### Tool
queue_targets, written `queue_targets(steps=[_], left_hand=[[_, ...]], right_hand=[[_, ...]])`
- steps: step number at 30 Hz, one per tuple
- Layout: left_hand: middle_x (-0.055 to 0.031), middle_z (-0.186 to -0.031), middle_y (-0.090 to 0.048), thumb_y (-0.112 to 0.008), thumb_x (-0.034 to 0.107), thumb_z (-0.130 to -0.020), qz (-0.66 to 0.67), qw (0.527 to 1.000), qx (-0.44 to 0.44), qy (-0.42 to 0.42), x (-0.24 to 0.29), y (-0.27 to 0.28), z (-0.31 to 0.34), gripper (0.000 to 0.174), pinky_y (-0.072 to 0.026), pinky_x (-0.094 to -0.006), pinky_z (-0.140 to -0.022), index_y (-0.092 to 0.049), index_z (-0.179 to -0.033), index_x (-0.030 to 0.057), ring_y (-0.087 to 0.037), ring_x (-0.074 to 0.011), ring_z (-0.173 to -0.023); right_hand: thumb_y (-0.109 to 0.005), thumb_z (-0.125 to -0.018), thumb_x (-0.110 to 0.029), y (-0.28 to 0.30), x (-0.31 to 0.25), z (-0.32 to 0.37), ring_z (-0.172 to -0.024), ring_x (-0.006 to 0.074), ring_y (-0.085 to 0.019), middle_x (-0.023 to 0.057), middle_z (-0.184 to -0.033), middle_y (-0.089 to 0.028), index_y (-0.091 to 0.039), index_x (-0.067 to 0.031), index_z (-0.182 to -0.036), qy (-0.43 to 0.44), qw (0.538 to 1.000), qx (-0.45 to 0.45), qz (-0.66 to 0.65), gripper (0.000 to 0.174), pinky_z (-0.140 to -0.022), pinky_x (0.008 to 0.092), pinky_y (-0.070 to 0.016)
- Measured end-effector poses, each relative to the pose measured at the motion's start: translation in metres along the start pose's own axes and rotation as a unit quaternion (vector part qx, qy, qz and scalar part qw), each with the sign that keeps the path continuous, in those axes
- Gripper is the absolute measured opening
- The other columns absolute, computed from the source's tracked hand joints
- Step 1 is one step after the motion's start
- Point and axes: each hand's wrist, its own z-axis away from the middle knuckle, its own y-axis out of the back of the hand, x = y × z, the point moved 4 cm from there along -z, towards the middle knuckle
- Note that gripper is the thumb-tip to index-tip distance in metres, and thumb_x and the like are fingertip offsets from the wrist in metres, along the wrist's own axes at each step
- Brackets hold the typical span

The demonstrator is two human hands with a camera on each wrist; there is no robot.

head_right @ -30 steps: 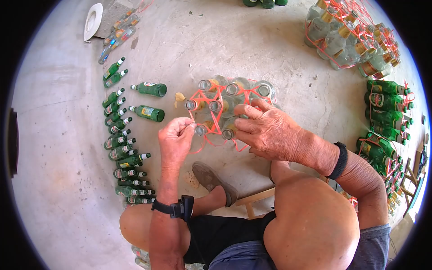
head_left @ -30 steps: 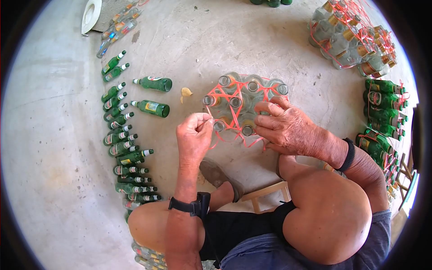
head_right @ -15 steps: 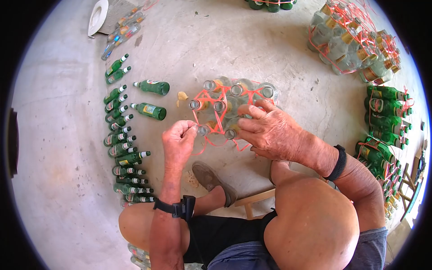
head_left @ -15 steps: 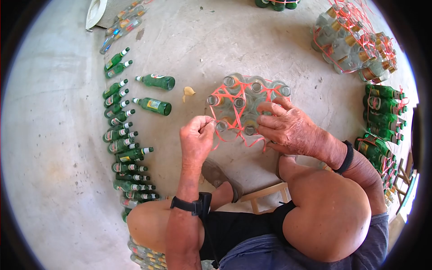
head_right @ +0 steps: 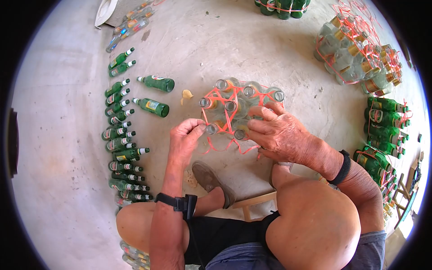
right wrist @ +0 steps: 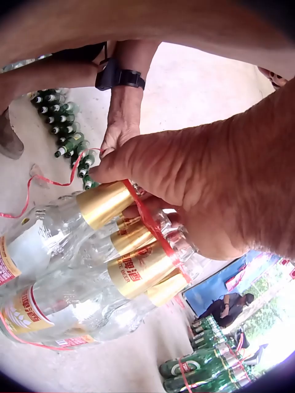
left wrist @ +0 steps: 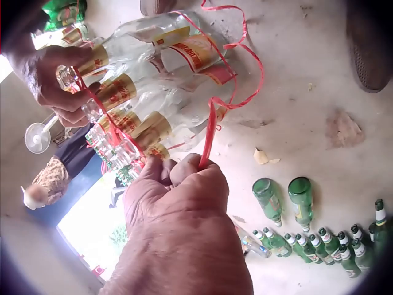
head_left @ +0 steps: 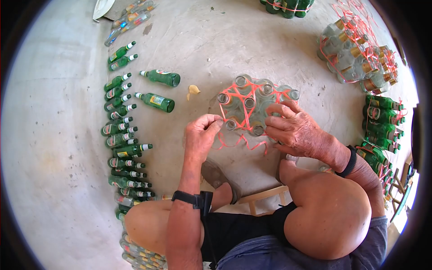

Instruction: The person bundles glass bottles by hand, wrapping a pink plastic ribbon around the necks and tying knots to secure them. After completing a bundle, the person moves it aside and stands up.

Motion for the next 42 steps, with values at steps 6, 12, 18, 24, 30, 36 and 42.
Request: queue_targets(steps=[6,12,18,24,30,36,42], left_hand=[[0.0026,-0.085,-0.071,-0.075,0.003,-0.093,0.071,0.997,0.01,0.009,-0.008,-0.004,-0.002,0.01,-0.0493,-0.0232,-0.068,-0.078,-0.102,-0.0014,-0.06,-0.0042,-0.076],[0.0014,-0.087,-0.073,-0.076,0.003,-0.093,0.098,0.994,0.003,0.045,-0.009,-0.007,-0.006,0.012,-0.0504,-0.0235,-0.07,-0.079,-0.103,-0.0016,-0.061,-0.005,-0.078],[0.0011,-0.089,-0.073,-0.077,0.005,-0.093,0.086,0.995,-0.007,0.039,-0.008,-0.005,-0.008,0.013,-0.0509,-0.0238,-0.071,-0.079,-0.103,-0.0012,-0.062,-0.0054,-0.08],[0.0015,-0.088,-0.073,-0.077,0.007,-0.094,0.114,0.992,-0.038,0.036,-0.007,-0.007,-0.019,0.015,-0.05,-0.0229,-0.07,-0.08,-0.108,0.0,-0.062,-0.005,-0.079],[-0.0023,-0.096,-0.076,-0.077,0.011,-0.096,0.032,0.999,-0.033,-0.009,-0.012,-0.009,-0.029,0.02,-0.0537,-0.0246,-0.073,-0.079,-0.113,0.0009,-0.066,-0.0067,-0.085],[-0.0017,-0.095,-0.076,-0.078,0.013,-0.097,0.049,0.998,-0.023,0.007,-0.016,-0.017,-0.033,0.022,-0.0538,-0.0248,-0.075,-0.079,-0.115,0.0002,-0.066,-0.0071,-0.086],[0.0025,-0.088,-0.072,-0.077,0.017,-0.097,0.072,0.997,-0.013,0.01,-0.02,-0.023,-0.034,0.019,-0.0449,-0.0241,-0.062,-0.08,-0.11,0.0024,-0.058,-0.0035,-0.075]], right_hand=[[-0.082,-0.064,-0.025,-0.002,0.001,-0.001,-0.125,0.0255,-0.055,0.0003,-0.109,-0.063,-0.073,-0.0118,-0.102,-0.004,1.0,-0.002,-0.006,0.041,-0.108,0.0463,-0.0464],[-0.083,-0.064,-0.02,-0.002,0.001,-0.002,-0.126,0.0282,-0.055,0.003,-0.113,-0.063,-0.071,-0.0089,-0.098,-0.008,1.0,-0.016,-0.024,0.038,-0.11,0.0503,-0.0444],[-0.084,-0.061,-0.021,0.012,-0.005,-0.009,-0.126,0.0291,-0.055,0.0046,-0.114,-0.063,-0.071,-0.0081,-0.098,-0.003,0.999,-0.026,-0.029,0.041,-0.111,0.0507,-0.0437],[-0.081,-0.063,-0.018,0.022,-0.007,-0.034,-0.11,0.0273,-0.06,0.0044,-0.106,-0.064,-0.069,-0.0087,-0.092,-0.005,1.0,-0.007,-0.016,0.033,-0.099,0.0464,-0.049],[-0.076,-0.071,-0.015,-0.007,-0.001,-0.078,-0.099,0.0233,-0.06,0.0025,-0.101,-0.063,-0.071,-0.0107,-0.085,0.042,0.993,0.103,0.032,0.015,-0.087,0.0401,-0.0509],[-0.077,-0.071,-0.015,-0.032,0.001,-0.097,-0.099,0.0193,-0.059,-0.0011,-0.094,-0.064,-0.076,-0.0154,-0.089,0.034,0.996,0.051,0.069,0.017,-0.085,0.0359,-0.0481],[-0.077,-0.073,-0.016,-0.042,0.004,-0.105,-0.095,0.0184,-0.06,-0.0032,-0.089,-0.063,-0.076,-0.0204,-0.086,0.031,0.998,0.04,0.048,0.014,-0.086,0.0366,-0.0458]])
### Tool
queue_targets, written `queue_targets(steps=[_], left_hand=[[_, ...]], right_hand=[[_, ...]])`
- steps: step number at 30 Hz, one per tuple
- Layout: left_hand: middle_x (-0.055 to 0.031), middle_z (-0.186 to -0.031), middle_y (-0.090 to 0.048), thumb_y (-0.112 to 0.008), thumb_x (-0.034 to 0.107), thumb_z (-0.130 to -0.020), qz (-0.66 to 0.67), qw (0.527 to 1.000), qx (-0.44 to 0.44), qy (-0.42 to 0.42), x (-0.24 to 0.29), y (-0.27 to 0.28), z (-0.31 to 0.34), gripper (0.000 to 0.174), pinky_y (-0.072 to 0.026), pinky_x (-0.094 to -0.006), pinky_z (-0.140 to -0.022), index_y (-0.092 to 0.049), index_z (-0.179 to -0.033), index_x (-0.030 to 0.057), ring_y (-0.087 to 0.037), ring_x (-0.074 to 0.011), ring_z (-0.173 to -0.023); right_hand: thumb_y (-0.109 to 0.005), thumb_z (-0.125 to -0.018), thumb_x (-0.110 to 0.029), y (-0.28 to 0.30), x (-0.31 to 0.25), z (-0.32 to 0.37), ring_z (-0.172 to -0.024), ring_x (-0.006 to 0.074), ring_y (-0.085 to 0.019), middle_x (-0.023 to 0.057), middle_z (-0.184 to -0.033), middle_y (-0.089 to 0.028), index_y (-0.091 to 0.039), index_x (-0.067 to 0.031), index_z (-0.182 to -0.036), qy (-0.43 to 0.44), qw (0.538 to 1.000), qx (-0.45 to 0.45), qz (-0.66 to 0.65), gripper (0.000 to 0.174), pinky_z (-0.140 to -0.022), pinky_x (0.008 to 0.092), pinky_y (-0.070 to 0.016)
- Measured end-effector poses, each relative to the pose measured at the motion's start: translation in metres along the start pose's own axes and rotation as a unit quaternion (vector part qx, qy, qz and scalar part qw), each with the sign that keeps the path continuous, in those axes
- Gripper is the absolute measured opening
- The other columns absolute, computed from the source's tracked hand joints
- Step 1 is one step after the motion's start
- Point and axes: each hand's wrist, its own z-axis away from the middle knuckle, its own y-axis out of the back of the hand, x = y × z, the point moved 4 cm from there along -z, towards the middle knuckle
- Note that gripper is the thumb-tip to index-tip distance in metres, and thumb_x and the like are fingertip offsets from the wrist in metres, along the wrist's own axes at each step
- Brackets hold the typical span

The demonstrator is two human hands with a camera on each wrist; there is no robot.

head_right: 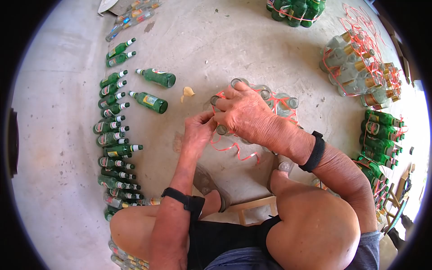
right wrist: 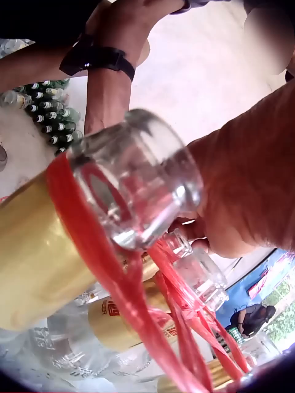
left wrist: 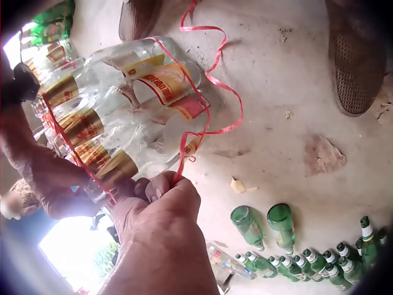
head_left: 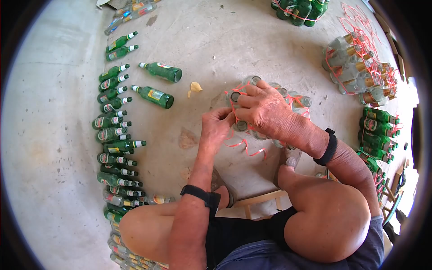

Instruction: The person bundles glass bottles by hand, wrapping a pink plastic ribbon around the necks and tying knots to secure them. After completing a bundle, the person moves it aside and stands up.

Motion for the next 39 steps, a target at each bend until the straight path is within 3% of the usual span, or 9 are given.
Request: queue_targets(steps=[4,7,16,19,26,32,37,39], left_hand=[[0.0062,-0.082,-0.067,-0.074,0.013,-0.098,0.036,0.998,-0.006,0.049,0.003,-0.005,0.001,0.011,-0.0383,-0.0236,-0.056,-0.08,-0.103,0.0053,-0.053,-0.0014,-0.069],[0.0066,-0.081,-0.067,-0.073,0.013,-0.098,0.06,0.996,-0.016,0.069,0.0,-0.006,0.0,0.01,-0.0387,-0.0233,-0.057,-0.08,-0.099,0.006,-0.053,-0.0021,-0.069],[0.0034,-0.096,-0.071,-0.072,0.007,-0.096,0.098,0.993,-0.021,0.066,-0.001,-0.01,-0.006,0.02,-0.0455,-0.0237,-0.06,-0.078,-0.115,0.0033,-0.057,-0.0035,-0.076],[0.0035,-0.081,-0.068,-0.076,0.016,-0.097,0.056,0.997,0.0,0.053,0.003,-0.008,-0.003,0.016,-0.0446,-0.0241,-0.06,-0.079,-0.101,0.0011,-0.056,-0.004,-0.071],[0.0013,-0.082,-0.07,-0.074,0.017,-0.099,0.047,0.997,-0.017,0.053,0.01,-0.005,0.001,0.018,-0.0451,-0.0257,-0.054,-0.078,-0.104,-0.0003,-0.057,-0.0053,-0.067],[0.0012,-0.085,-0.072,-0.073,0.015,-0.098,0.019,0.999,-0.019,0.042,0.021,-0.006,0.005,0.017,-0.0452,-0.0257,-0.055,-0.078,-0.107,0.0002,-0.057,-0.0052,-0.068],[0.0038,-0.088,-0.071,-0.073,0.017,-0.099,0.016,0.999,-0.039,0.019,0.014,-0.004,0.002,0.02,-0.0439,-0.0239,-0.06,-0.078,-0.111,0.0028,-0.055,-0.0034,-0.073],[0.0015,-0.083,-0.07,-0.073,0.017,-0.099,0.034,0.999,-0.033,0.023,0.01,-0.005,-0.001,0.019,-0.0448,-0.0248,-0.06,-0.078,-0.104,-0.0008,-0.056,-0.0043,-0.071]], right_hand=[[-0.077,-0.075,-0.015,-0.006,0.002,0.0,-0.095,0.0181,-0.061,-0.0026,-0.088,-0.061,-0.074,-0.0196,-0.085,0.0,1.0,0.005,-0.001,0.011,-0.086,0.0374,-0.0457],[-0.076,-0.076,-0.016,-0.008,0.0,0.0,-0.095,0.0182,-0.06,-0.0018,-0.089,-0.06,-0.072,-0.0186,-0.084,0.001,1.0,0.006,-0.005,0.009,-0.086,0.0373,-0.0458],[-0.073,-0.079,-0.016,0.003,-0.008,0.0,-0.096,0.0188,-0.059,0.0003,-0.092,-0.06,-0.068,-0.0158,-0.083,0.007,0.999,0.013,0.038,0.007,-0.087,0.0373,-0.0466],[-0.073,-0.079,-0.015,0.002,-0.01,0.001,-0.096,0.0191,-0.06,0.0009,-0.092,-0.061,-0.068,-0.0154,-0.085,0.013,0.999,0.009,0.046,0.008,-0.087,0.0369,-0.0466],[-0.073,-0.08,-0.015,0.008,-0.006,0.0,-0.093,0.019,-0.06,-0.0003,-0.089,-0.062,-0.065,-0.0144,-0.091,0.023,1.0,0.014,0.011,0.013,-0.085,0.036,-0.0466],[-0.073,-0.082,-0.019,0.019,0.01,-0.008,-0.083,0.0207,-0.06,0.001,-0.071,-0.062,-0.065,-0.0135,-0.075,0.004,0.999,-0.037,-0.002,0.012,-0.085,0.0361,-0.0463],[-0.07,-0.084,-0.018,0.028,0.024,-0.002,-0.072,0.0338,-0.064,0.0123,-0.067,-0.065,-0.067,-0.0064,-0.075,-0.101,0.988,-0.051,-0.101,0.015,-0.073,0.0453,-0.0524],[-0.069,-0.085,-0.018,0.029,0.031,0.001,-0.069,0.0387,-0.065,0.0167,-0.068,-0.065,-0.067,-0.0033,-0.077,-0.14,0.975,-0.063,-0.161,0.016,-0.068,0.0489,-0.0533]])
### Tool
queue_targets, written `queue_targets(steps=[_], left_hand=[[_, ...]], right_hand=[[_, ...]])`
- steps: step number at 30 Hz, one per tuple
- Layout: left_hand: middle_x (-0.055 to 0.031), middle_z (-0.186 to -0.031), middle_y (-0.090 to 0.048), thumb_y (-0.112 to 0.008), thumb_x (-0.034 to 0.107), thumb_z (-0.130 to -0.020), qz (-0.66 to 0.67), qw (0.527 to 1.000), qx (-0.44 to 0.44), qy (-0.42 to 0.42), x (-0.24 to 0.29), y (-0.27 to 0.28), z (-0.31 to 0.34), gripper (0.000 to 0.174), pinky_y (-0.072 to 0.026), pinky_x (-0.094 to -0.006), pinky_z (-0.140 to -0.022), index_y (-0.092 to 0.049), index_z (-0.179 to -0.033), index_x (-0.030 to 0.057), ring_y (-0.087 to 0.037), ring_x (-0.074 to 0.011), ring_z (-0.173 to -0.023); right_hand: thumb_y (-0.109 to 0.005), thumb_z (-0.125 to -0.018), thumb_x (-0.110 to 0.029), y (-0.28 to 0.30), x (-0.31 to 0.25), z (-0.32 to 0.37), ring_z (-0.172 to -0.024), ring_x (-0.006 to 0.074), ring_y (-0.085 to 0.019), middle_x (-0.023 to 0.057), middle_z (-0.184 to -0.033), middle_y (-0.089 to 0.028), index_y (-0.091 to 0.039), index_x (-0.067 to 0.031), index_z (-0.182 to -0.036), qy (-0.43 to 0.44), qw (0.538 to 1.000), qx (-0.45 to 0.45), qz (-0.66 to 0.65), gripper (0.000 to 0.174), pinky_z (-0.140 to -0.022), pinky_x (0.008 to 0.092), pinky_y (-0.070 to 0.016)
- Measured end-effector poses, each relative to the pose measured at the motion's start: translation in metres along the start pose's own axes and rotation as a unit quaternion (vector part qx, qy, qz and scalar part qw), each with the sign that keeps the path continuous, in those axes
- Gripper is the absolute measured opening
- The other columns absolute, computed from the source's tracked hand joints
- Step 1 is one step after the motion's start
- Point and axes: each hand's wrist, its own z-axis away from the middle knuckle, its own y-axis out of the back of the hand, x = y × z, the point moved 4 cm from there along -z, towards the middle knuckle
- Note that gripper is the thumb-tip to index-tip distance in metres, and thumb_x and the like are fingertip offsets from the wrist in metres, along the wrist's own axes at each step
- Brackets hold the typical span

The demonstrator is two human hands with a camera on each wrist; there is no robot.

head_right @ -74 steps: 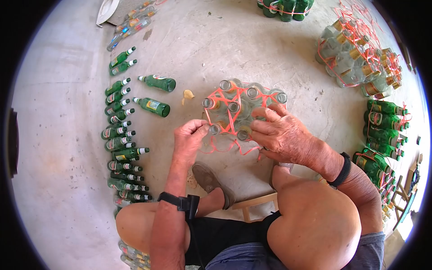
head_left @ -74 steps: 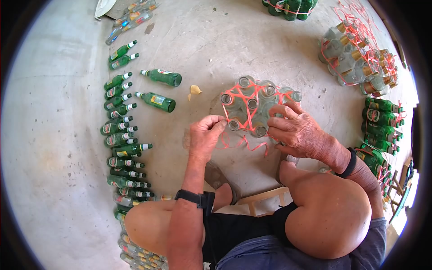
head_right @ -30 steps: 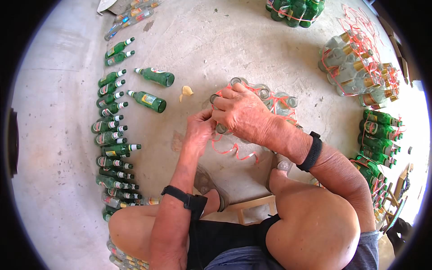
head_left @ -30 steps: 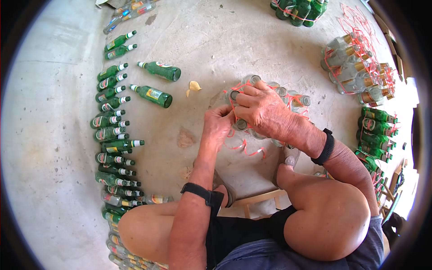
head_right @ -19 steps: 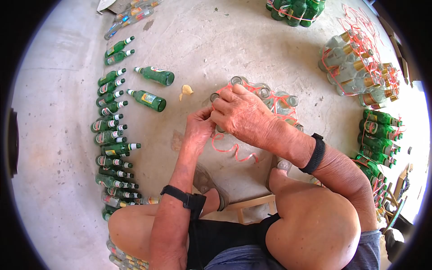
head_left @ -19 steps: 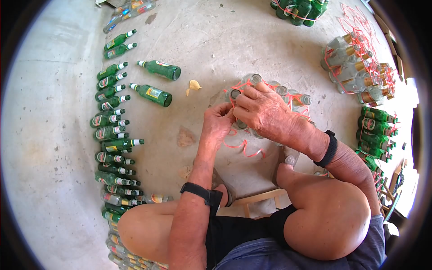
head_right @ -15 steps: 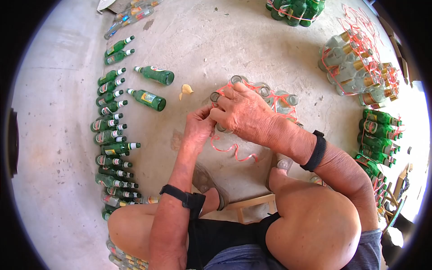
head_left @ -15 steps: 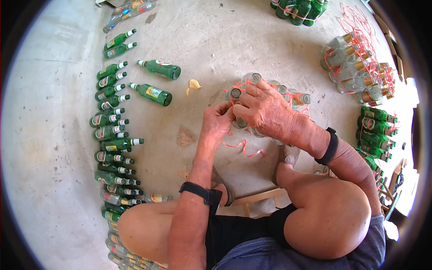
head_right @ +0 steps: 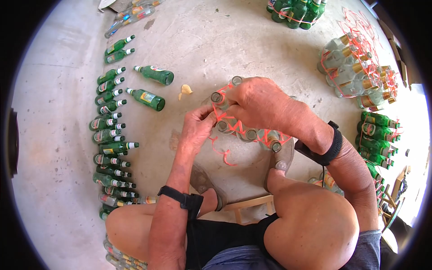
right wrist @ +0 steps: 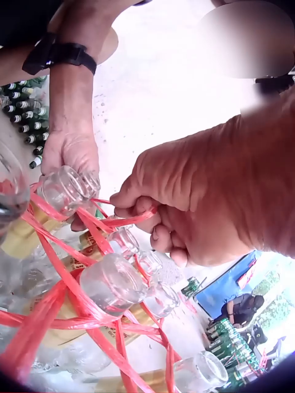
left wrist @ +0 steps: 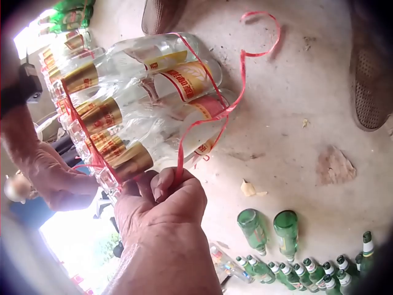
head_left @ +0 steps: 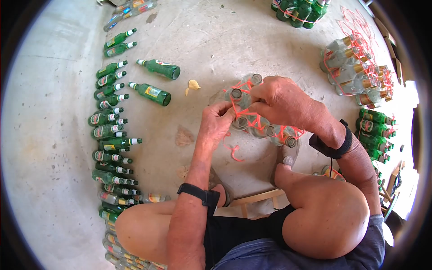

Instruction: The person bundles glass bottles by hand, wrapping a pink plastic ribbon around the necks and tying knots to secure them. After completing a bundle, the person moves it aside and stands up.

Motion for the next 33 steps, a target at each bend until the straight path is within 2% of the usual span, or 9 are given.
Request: queue_targets(steps=[5,10,11,13,16,19,22,25,33], left_hand=[[0.0024,-0.077,-0.068,-0.073,0.018,-0.1,0.013,1.0,0.008,-0.005,0.006,-0.003,0.003,0.021,-0.0445,-0.0252,-0.059,-0.077,-0.096,-0.0027,-0.054,-0.0045,-0.067],[0.0041,-0.076,-0.065,-0.073,0.018,-0.1,0.045,0.999,-0.003,-0.014,0.002,-0.004,0.0,0.022,-0.043,-0.0257,-0.058,-0.077,-0.093,-0.0015,-0.051,-0.004,-0.067],[0.0058,-0.077,-0.063,-0.073,0.02,-0.101,0.037,0.999,-0.006,-0.009,0.0,-0.003,-0.001,0.02,-0.0403,-0.025,-0.058,-0.078,-0.098,0.0005,-0.049,-0.0032,-0.067],[0.0091,-0.078,-0.06,-0.073,0.023,-0.102,0.02,1.0,-0.013,0.001,-0.002,-0.003,-0.001,0.02,-0.0349,-0.0237,-0.058,-0.08,-0.107,0.0046,-0.046,-0.0017,-0.067],[0.0091,-0.078,-0.06,-0.073,0.023,-0.102,0.023,1.0,-0.013,0.016,-0.002,-0.003,-0.001,0.019,-0.0341,-0.0236,-0.059,-0.08,-0.106,0.0049,-0.045,-0.0018,-0.068],[0.0063,-0.073,-0.06,-0.075,0.02,-0.099,0.017,1.0,0.008,-0.004,-0.001,-0.004,-0.003,0.023,-0.0388,-0.0257,-0.058,-0.077,-0.088,-0.0001,-0.047,-0.0034,-0.067],[0.0071,-0.071,-0.057,-0.078,0.022,-0.097,-0.068,0.997,0.036,-0.029,0.0,0.002,-0.001,0.025,-0.0372,-0.0258,-0.058,-0.077,-0.085,0.0004,-0.044,-0.0033,-0.067],[0.0073,-0.076,-0.058,-0.081,0.026,-0.095,-0.06,0.997,0.033,0.023,-0.004,0.018,0.003,0.023,-0.0326,-0.0261,-0.058,-0.079,-0.091,0.0039,-0.042,-0.0035,-0.068],[0.0084,-0.066,-0.05,-0.093,0.035,-0.083,-0.099,0.992,0.074,0.024,-0.008,0.03,0.007,0.038,-0.0305,-0.0283,-0.055,-0.072,-0.075,0.0047,-0.038,-0.0048,-0.063]], right_hand=[[-0.067,-0.087,-0.017,0.019,0.006,-0.002,-0.069,0.0417,-0.067,0.0212,-0.07,-0.065,-0.065,0.0002,-0.079,-0.108,0.99,-0.067,-0.061,0.019,-0.065,0.0511,-0.0529],[-0.065,-0.089,-0.018,0.017,0.013,0.001,-0.068,0.0426,-0.066,0.021,-0.069,-0.065,-0.063,-0.0006,-0.076,-0.114,0.992,-0.024,-0.046,0.022,-0.064,0.0518,-0.0525],[-0.065,-0.089,-0.018,0.017,0.014,0.003,-0.068,0.0428,-0.066,0.0209,-0.069,-0.065,-0.063,-0.0008,-0.075,-0.121,0.992,-0.017,-0.043,0.022,-0.064,0.0518,-0.0526],[-0.065,-0.09,-0.018,0.015,0.018,0.006,-0.068,0.0433,-0.066,0.0209,-0.069,-0.065,-0.063,-0.0015,-0.078,-0.121,0.992,-0.001,-0.036,0.021,-0.064,0.0523,-0.0532],[-0.066,-0.091,-0.018,0.011,0.021,0.009,-0.071,0.0428,-0.068,0.0202,-0.072,-0.067,-0.064,-0.0022,-0.083,-0.109,0.993,0.033,0.013,0.018,-0.065,0.0523,-0.0549],[-0.067,-0.09,-0.014,0.005,0.019,0.013,-0.075,0.0412,-0.071,0.0186,-0.077,-0.069,-0.064,-0.0024,-0.088,-0.085,0.992,0.044,0.076,0.012,-0.066,0.0515,-0.0567],[-0.066,-0.087,-0.008,0.004,0.018,0.016,-0.079,0.0392,-0.073,0.0169,-0.082,-0.07,-0.063,-0.0024,-0.09,-0.069,0.99,0.027,0.118,0.007,-0.066,0.0502,-0.0579],[-0.065,-0.09,-0.008,0.003,0.018,0.016,-0.079,0.0387,-0.071,0.0147,-0.084,-0.068,-0.062,-0.0029,-0.091,-0.065,0.99,0.01,0.125,0.006,-0.065,0.0499,-0.0563],[-0.062,-0.087,-0.004,0.003,0.007,0.02,-0.076,0.0371,-0.071,0.012,-0.083,-0.066,-0.061,-0.0048,-0.093,-0.056,0.987,0.018,0.146,0.005,-0.062,0.0502,-0.0561]])
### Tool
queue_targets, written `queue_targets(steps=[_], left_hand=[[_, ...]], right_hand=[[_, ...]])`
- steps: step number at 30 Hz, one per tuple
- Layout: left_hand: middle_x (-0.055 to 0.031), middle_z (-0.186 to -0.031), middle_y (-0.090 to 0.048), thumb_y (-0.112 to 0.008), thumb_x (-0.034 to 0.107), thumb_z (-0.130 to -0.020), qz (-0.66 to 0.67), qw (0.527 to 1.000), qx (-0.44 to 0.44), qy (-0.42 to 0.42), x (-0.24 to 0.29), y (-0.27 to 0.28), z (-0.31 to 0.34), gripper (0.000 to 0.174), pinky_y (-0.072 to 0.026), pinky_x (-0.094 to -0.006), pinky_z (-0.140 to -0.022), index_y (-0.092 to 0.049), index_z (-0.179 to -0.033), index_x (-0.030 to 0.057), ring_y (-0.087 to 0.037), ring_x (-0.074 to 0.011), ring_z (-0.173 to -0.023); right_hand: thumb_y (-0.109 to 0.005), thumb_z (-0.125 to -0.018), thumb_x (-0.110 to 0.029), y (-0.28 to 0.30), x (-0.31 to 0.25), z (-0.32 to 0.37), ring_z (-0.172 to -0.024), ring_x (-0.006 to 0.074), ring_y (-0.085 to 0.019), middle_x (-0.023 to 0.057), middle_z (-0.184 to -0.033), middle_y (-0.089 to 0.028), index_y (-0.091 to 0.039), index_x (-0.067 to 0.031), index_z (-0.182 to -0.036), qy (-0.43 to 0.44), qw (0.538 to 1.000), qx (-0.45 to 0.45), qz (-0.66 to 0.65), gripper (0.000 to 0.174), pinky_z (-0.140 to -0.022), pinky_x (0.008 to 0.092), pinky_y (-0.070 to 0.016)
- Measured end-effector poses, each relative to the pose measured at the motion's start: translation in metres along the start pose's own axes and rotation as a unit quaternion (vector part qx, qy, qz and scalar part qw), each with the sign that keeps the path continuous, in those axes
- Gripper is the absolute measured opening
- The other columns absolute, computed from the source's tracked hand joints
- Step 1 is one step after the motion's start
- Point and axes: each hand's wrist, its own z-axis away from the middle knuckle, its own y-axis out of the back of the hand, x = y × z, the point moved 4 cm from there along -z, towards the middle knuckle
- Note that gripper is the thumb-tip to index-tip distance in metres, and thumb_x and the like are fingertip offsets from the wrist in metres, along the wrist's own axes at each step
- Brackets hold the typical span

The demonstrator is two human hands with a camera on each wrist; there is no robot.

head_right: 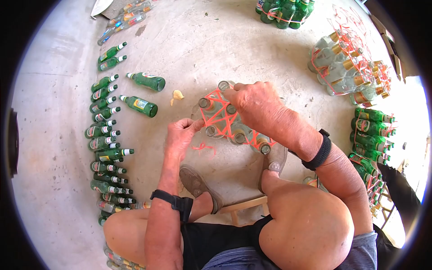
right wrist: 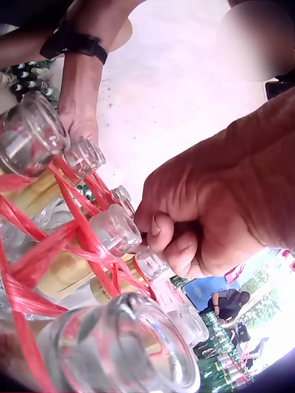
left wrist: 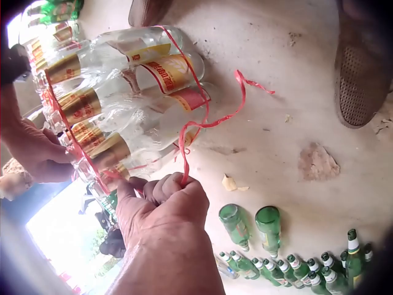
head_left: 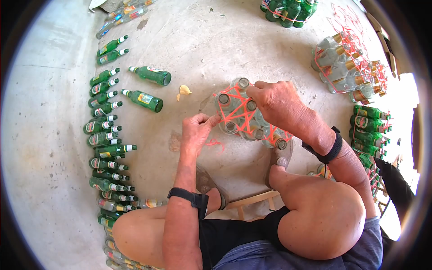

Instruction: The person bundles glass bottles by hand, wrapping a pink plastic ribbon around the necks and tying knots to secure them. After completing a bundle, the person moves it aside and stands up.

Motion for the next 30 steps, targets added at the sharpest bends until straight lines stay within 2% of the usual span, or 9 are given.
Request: queue_targets(steps=[2,8,13,20,23,25,26,29,30], left_hand=[[0.0084,-0.066,-0.05,-0.093,0.035,-0.082,-0.002,1.0,0.006,0.002,-0.002,-0.002,0.001,0.038,-0.031,-0.0284,-0.055,-0.071,-0.074,0.0042,-0.038,-0.0052,-0.063],[0.0082,-0.067,-0.05,-0.093,0.033,-0.082,-0.007,1.0,0.016,-0.005,-0.005,-0.001,-0.002,0.038,-0.0324,-0.0282,-0.055,-0.072,-0.073,0.0026,-0.04,-0.0056,-0.063],[0.0074,-0.065,-0.05,-0.092,0.029,-0.084,-0.016,1.0,0.024,0.012,0.003,0.0,0.002,0.036,-0.0329,-0.0287,-0.054,-0.072,-0.074,0.0009,-0.04,-0.0055,-0.063],[0.0061,-0.064,-0.052,-0.09,0.026,-0.087,-0.08,0.992,0.066,-0.077,-0.009,0.009,-0.003,0.036,-0.0344,-0.0287,-0.052,-0.071,-0.073,-0.0012,-0.042,-0.0055,-0.062],[0.0063,-0.064,-0.051,-0.089,0.026,-0.088,-0.082,0.992,0.07,-0.069,-0.007,0.016,0.0,0.036,-0.034,-0.0286,-0.051,-0.071,-0.073,-0.0015,-0.042,-0.0055,-0.061],[0.0067,-0.064,-0.051,-0.088,0.026,-0.088,-0.074,0.993,0.078,-0.038,0.011,0.022,0.006,0.036,-0.0333,-0.0286,-0.051,-0.07,-0.073,-0.0014,-0.041,-0.0053,-0.061],[0.0066,-0.063,-0.05,-0.088,0.025,-0.089,-0.069,0.992,0.088,-0.054,0.012,0.024,0.005,0.035,-0.033,-0.0286,-0.05,-0.07,-0.072,-0.0011,-0.04,-0.0049,-0.059],[0.0066,-0.06,-0.048,-0.086,0.022,-0.089,-0.059,0.989,0.101,-0.086,0.013,0.028,0.0,0.034,-0.0319,-0.0285,-0.048,-0.07,-0.07,-0.0003,-0.038,-0.0041,-0.056],[0.0069,-0.06,-0.047,-0.086,0.023,-0.089,-0.054,0.99,0.099,-0.083,0.014,0.027,0.0,0.034,-0.0312,-0.0285,-0.048,-0.069,-0.07,0.0,-0.038,-0.0042,-0.057]], right_hand=[[-0.064,-0.084,-0.003,0.0,-0.002,0.001,-0.078,0.0364,-0.073,0.0128,-0.084,-0.069,-0.063,-0.0051,-0.092,-0.014,1.0,-0.01,0.005,0.008,-0.065,0.0499,-0.0579],[-0.061,-0.088,-0.005,-0.004,0.007,0.003,-0.077,0.0377,-0.072,0.0125,-0.083,-0.069,-0.063,-0.0065,-0.093,0.005,0.999,0.023,-0.044,0.005,-0.064,0.0508,-0.0568],[-0.06,-0.089,-0.004,-0.002,0.006,0.005,-0.079,0.0379,-0.072,0.0121,-0.083,-0.069,-0.062,-0.0064,-0.092,-0.007,0.999,-0.004,-0.045,0.004,-0.064,0.0508,-0.0566],[-0.061,-0.087,-0.001,0.0,0.003,0.012,-0.077,0.0386,-0.071,0.014,-0.086,-0.068,-0.06,-0.004,-0.096,0.0,0.999,0.012,-0.052,0.01,-0.062,0.0508,-0.0566],[-0.061,-0.086,-0.001,0.002,-0.003,0.016,-0.075,0.0384,-0.07,0.0139,-0.088,-0.064,-0.059,-0.0031,-0.098,-0.004,0.998,0.033,-0.047,0.013,-0.061,0.0503,-0.0567],[-0.064,-0.083,-0.003,0.007,-0.011,0.016,-0.077,0.0361,-0.068,0.0125,-0.09,-0.062,-0.06,-0.0044,-0.096,-0.01,0.995,0.082,-0.055,0.014,-0.064,0.0482,-0.0572],[-0.065,-0.082,-0.004,0.009,-0.016,0.016,-0.078,0.0349,-0.068,0.0118,-0.091,-0.06,-0.06,-0.0051,-0.096,-0.014,0.993,0.105,-0.06,0.014,-0.065,0.0471,-0.0574],[-0.07,-0.076,-0.002,0.013,-0.043,0.009,-0.084,0.0294,-0.065,0.0074,-0.093,-0.061,-0.068,-0.0073,-0.1,0.092,0.984,0.141,-0.066,0.025,-0.068,0.0441,-0.0571],[-0.072,-0.071,-0.006,0.003,-0.048,0.007,-0.086,0.0265,-0.062,0.0057,-0.091,-0.059,-0.068,-0.0092,-0.098,0.122,0.982,0.134,-0.053,0.027,-0.071,0.0413,-0.0541]])
